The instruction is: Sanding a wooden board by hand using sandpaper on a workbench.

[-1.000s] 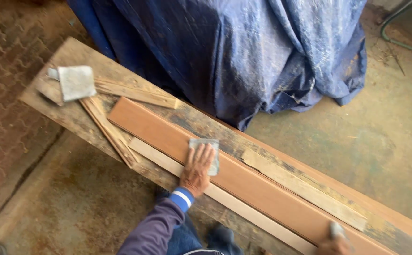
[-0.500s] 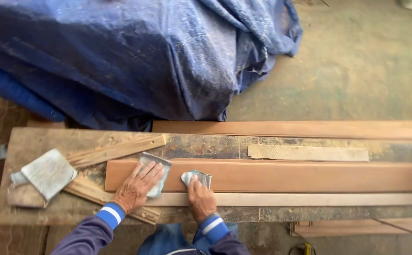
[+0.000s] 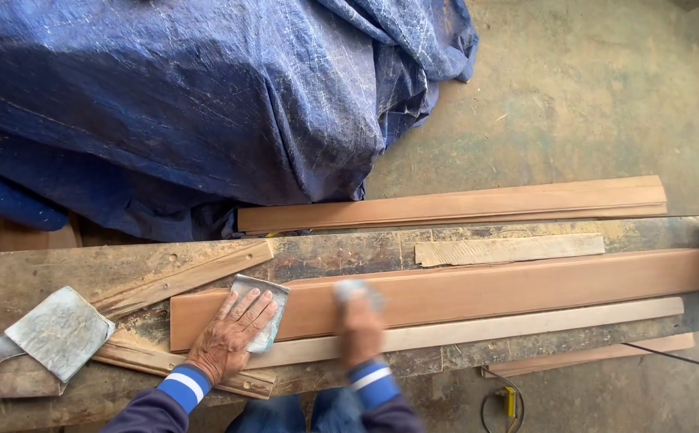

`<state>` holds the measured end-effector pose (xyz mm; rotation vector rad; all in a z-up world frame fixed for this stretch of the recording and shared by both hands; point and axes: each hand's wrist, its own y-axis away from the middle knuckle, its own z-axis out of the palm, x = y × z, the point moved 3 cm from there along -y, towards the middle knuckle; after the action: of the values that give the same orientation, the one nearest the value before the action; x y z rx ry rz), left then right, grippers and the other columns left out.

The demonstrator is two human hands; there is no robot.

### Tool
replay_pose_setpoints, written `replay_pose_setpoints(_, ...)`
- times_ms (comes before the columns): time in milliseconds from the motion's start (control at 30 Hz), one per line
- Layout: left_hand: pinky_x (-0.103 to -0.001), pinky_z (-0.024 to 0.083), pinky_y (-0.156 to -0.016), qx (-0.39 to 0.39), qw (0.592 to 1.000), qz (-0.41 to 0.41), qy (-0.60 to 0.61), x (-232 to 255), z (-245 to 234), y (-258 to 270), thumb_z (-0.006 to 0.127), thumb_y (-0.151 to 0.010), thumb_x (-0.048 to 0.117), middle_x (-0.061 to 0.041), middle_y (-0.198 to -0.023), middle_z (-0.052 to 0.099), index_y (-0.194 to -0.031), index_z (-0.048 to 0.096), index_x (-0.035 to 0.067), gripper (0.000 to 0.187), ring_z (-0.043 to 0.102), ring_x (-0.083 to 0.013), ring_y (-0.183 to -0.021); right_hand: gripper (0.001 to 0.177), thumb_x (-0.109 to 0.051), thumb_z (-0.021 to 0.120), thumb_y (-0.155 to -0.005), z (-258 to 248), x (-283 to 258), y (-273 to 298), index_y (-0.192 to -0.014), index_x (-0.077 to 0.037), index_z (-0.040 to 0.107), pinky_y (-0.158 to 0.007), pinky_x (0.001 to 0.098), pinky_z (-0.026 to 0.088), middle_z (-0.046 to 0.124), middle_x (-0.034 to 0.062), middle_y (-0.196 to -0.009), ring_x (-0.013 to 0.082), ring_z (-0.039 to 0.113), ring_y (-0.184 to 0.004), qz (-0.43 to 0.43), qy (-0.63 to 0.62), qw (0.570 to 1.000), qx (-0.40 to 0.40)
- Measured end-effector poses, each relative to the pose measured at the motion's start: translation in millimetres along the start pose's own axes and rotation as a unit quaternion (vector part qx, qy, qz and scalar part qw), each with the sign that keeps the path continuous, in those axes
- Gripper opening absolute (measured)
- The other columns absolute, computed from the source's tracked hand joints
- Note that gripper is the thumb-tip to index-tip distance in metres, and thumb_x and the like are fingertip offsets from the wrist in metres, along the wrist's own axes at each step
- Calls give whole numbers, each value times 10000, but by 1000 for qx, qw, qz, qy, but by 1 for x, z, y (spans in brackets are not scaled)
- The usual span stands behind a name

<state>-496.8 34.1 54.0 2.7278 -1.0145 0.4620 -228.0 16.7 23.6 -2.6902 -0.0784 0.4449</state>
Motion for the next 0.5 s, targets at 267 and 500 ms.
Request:
replay_pose_setpoints(267,-533,156,-1222,28,1000,9,-6,-1,0,-1,609,-755,164,-101,-1609,330,-1516,368,100,801,275,-302,-1487,190,-185,650,-908,-25,128,-15,-1049,-59,638,-468,365,521,700,113,-862,228,647,-585,-13,142,990,-24)
replay_pose_setpoints(500,-522,159,-1242,26,999,2,-23,0,-4,-3,598,-738,144,-73,-1610,334,-1514,365,124,811,280,-281,-1497,116,-151,664,-852,-23,102,-16,-887,-42,645,-474,439,520,652,157,-686,316,644,-543,120,107,986,-35)
